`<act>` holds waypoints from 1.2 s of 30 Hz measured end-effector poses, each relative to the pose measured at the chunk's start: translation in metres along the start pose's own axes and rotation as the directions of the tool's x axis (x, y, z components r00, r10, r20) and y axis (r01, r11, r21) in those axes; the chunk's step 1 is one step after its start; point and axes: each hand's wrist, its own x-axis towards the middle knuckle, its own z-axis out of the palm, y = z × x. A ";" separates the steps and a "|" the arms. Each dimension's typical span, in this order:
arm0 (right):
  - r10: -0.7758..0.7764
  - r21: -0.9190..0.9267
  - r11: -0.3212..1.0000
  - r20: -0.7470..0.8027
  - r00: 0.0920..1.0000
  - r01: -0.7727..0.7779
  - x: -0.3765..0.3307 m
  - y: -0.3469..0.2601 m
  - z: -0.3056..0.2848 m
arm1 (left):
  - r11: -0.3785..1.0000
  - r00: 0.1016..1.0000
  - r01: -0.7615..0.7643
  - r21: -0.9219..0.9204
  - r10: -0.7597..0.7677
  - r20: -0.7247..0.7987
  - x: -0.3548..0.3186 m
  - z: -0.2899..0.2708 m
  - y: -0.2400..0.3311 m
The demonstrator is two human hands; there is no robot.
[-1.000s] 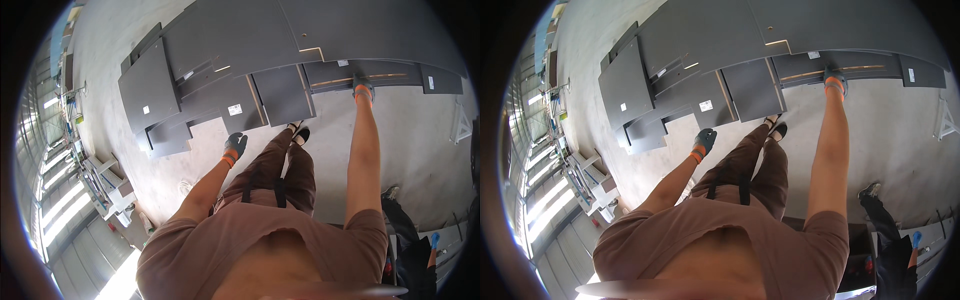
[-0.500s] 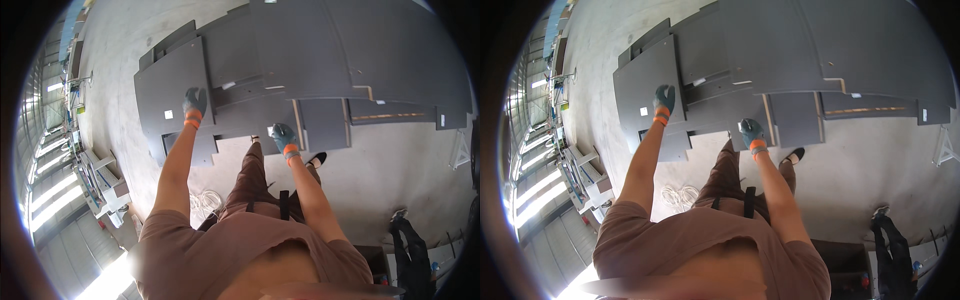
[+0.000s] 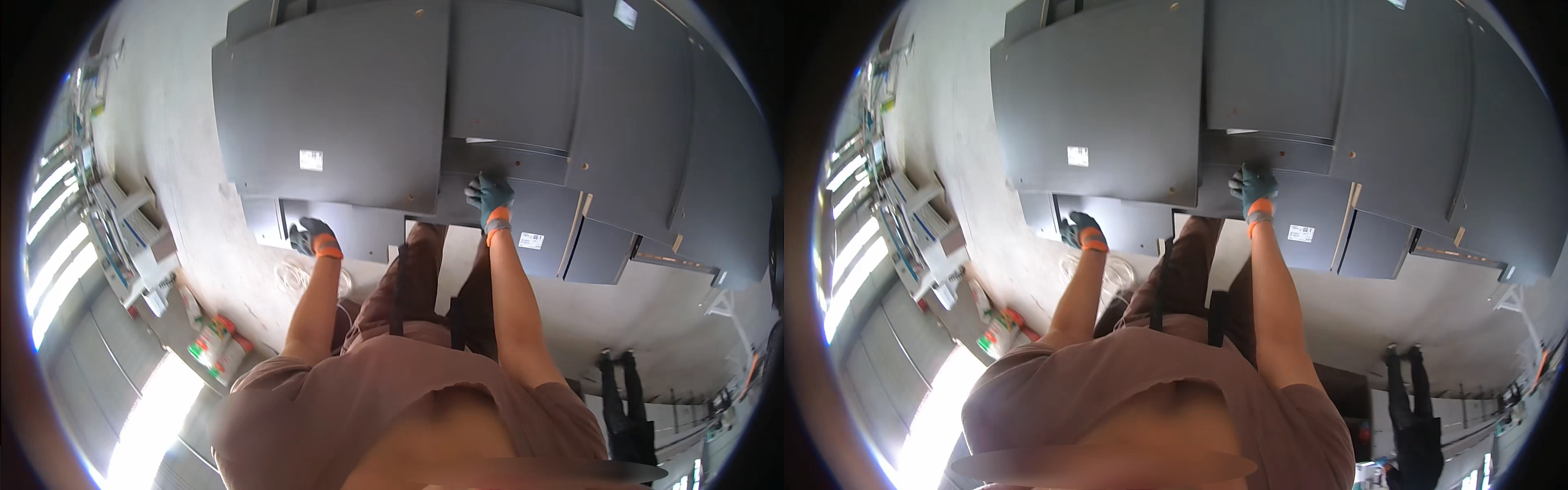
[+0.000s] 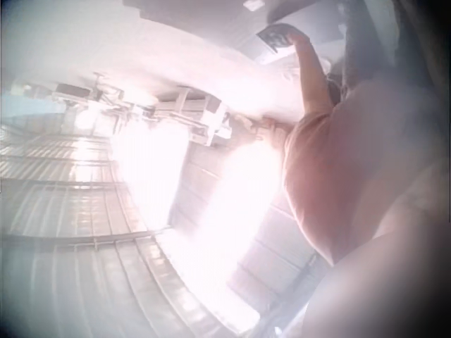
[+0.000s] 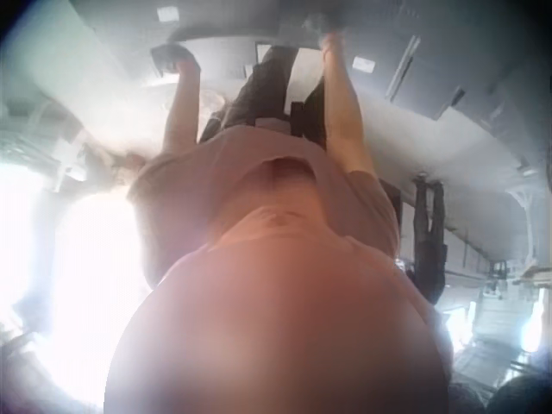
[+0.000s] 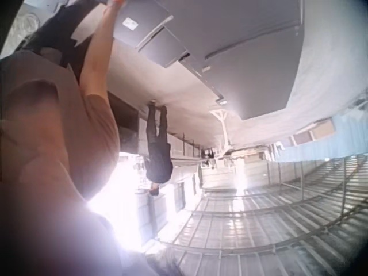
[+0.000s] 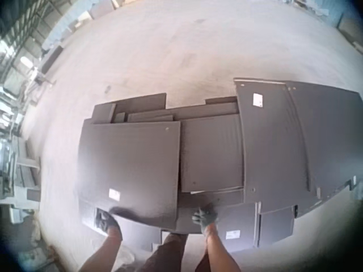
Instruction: The person lifts and stacks large gray panels on the floor in a warehouse. They handle the panels one at a time, aligning them into a growing pile while a coworker assists nearby.
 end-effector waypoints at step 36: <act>-0.568 -0.811 -0.420 0.585 0.579 0.407 0.019 0.049 0.068 | 0.637 0.463 -0.771 -0.009 0.570 0.679 -0.095 0.093 0.000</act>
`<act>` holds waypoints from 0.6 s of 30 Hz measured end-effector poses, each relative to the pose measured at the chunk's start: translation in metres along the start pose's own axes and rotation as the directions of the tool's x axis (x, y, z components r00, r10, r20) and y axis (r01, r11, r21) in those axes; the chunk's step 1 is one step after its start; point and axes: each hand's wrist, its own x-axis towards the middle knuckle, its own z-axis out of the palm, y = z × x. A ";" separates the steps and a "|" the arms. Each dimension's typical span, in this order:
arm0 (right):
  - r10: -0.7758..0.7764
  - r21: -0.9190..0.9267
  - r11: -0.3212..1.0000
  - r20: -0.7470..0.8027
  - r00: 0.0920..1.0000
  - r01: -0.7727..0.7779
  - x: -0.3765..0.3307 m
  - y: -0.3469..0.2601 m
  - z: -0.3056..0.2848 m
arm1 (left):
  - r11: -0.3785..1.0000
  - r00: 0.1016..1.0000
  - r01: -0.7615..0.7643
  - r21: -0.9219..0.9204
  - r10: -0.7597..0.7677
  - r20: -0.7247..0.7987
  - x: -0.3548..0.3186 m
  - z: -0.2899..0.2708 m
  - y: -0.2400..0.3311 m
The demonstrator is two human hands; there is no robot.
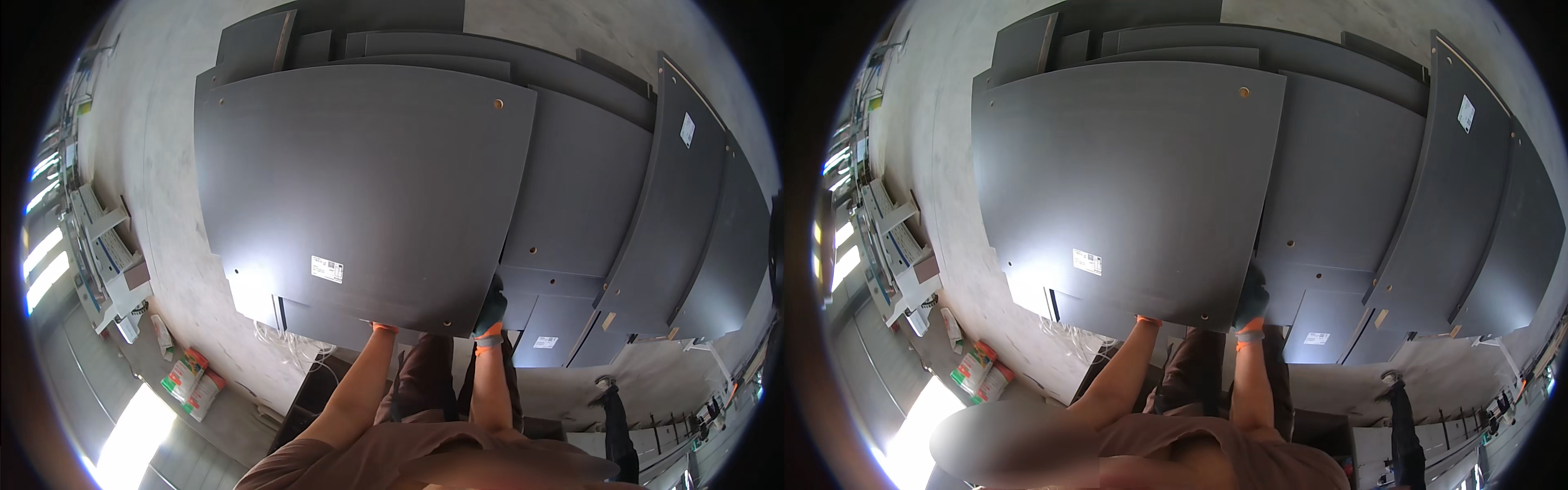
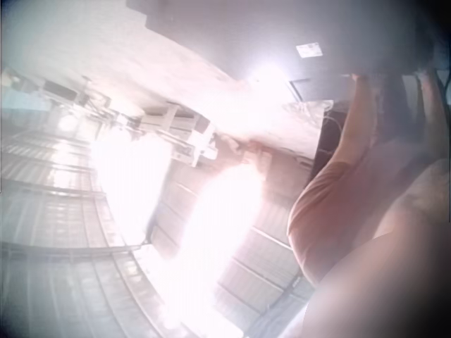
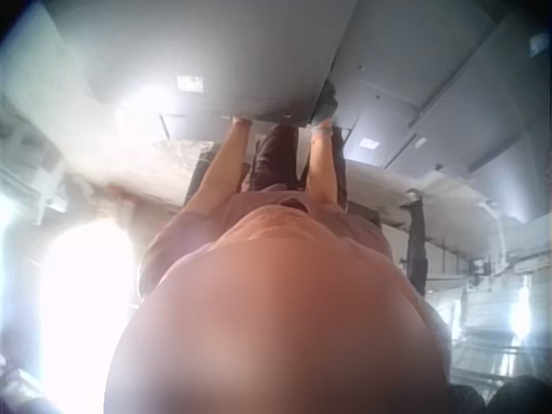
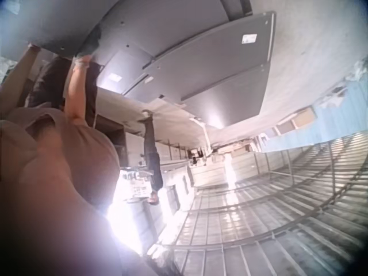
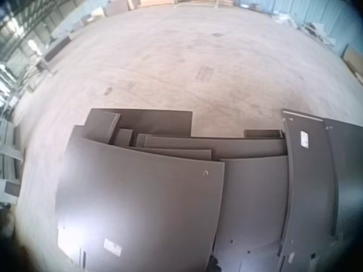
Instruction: The person lifts and stacks large gray panels on the floor in a warehouse. They handle the panels one at a time, aligning them into a growing pile while a coworker assists nearby.
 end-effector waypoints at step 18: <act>0.155 0.328 0.936 -0.049 0.987 -0.131 0.008 0.011 0.009 | 0.994 0.997 -0.074 0.074 0.074 0.014 0.010 -0.011 -0.002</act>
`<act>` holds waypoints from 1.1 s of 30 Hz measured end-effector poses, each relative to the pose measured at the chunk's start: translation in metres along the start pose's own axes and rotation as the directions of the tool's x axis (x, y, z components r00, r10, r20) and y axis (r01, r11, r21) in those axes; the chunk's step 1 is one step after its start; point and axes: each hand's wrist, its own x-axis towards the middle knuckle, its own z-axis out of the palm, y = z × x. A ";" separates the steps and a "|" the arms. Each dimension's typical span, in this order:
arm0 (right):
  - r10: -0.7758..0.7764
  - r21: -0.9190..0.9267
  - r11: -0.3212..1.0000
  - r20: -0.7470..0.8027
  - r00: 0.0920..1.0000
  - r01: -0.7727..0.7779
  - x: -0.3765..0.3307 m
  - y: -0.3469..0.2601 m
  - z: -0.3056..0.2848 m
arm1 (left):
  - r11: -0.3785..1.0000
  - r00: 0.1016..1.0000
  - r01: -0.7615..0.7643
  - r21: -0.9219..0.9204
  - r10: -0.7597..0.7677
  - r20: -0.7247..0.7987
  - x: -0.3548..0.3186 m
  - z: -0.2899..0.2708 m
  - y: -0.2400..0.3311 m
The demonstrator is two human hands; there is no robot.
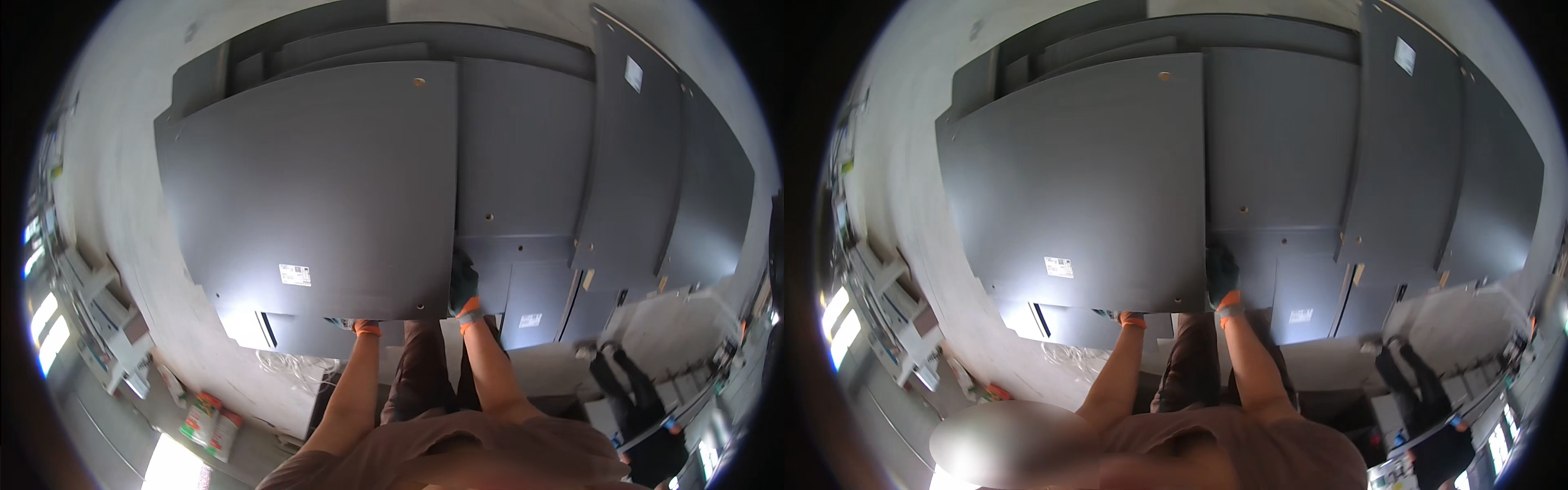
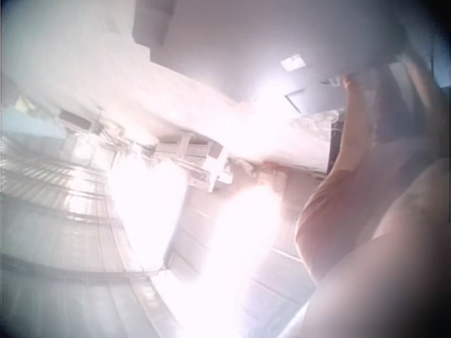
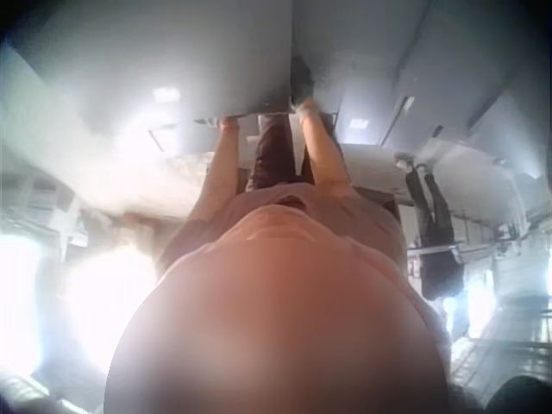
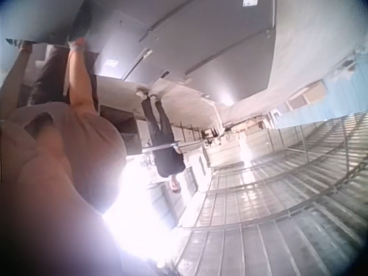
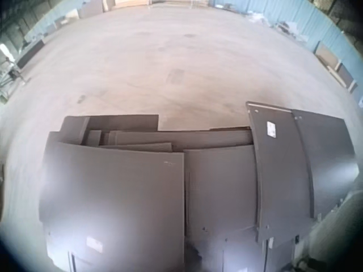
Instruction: The person lifts and stacks large gray panels on the floor in a warehouse. They handle the panels one at a time, aligning them into a growing pile while a coworker assists nearby.
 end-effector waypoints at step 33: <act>0.896 0.876 0.405 -0.437 -0.074 -0.262 -0.437 0.146 -0.301 | 0.894 0.953 -0.303 -0.332 0.289 -0.092 -0.128 -0.034 0.206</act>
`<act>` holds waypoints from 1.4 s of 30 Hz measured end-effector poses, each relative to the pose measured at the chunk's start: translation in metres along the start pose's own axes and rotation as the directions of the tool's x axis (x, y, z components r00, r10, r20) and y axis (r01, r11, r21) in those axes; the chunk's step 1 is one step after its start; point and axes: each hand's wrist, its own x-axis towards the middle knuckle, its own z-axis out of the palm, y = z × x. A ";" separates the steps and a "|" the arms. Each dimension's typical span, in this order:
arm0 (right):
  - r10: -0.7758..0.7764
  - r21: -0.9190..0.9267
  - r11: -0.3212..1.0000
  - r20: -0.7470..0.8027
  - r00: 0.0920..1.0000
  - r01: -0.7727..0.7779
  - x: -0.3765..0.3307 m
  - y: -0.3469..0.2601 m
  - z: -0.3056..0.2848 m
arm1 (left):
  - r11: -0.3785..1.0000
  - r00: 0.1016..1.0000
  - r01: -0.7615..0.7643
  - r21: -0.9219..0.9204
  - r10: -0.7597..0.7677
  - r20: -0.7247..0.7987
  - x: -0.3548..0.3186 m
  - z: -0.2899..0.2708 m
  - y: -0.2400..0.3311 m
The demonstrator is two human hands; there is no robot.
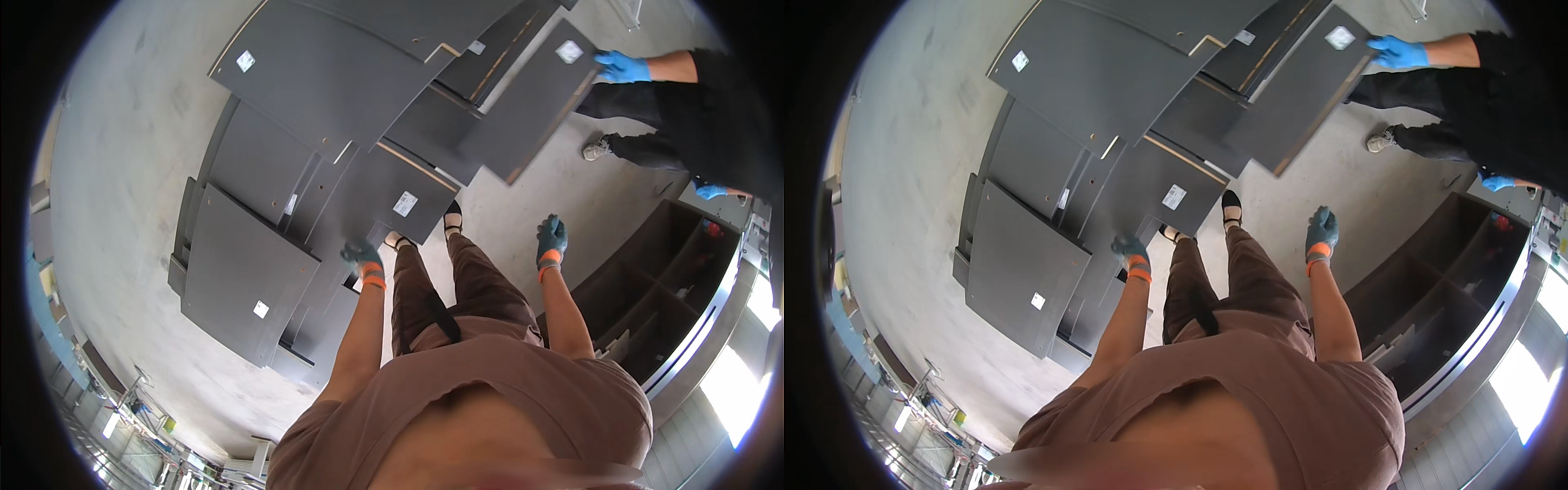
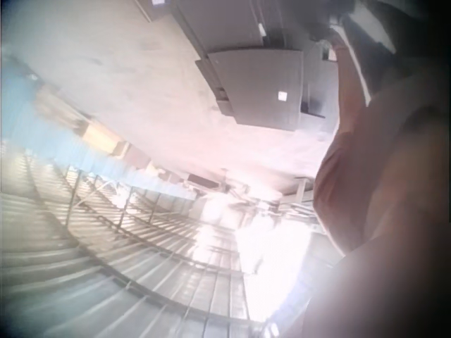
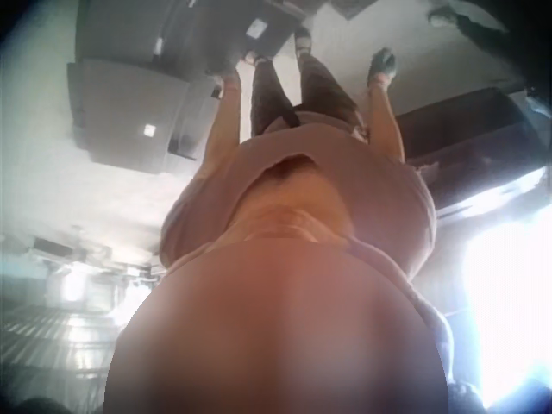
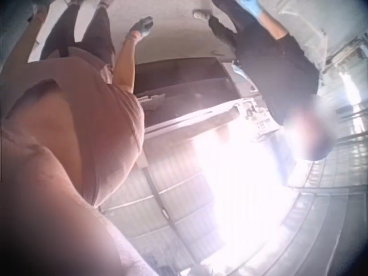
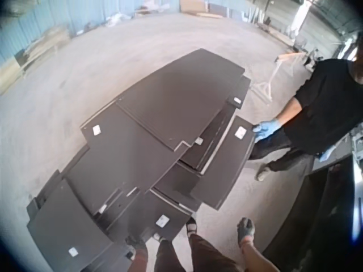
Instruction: The person lifts and stacks large gray panels on the floor in a warehouse. They handle the panels one at a time, aligning them into a growing pile while a coworker assists nearby.
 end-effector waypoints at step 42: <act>0.225 -0.713 0.608 0.576 0.786 0.349 -0.046 -0.079 0.306 | 0.886 0.878 0.462 -0.025 -0.453 0.154 0.114 0.007 0.035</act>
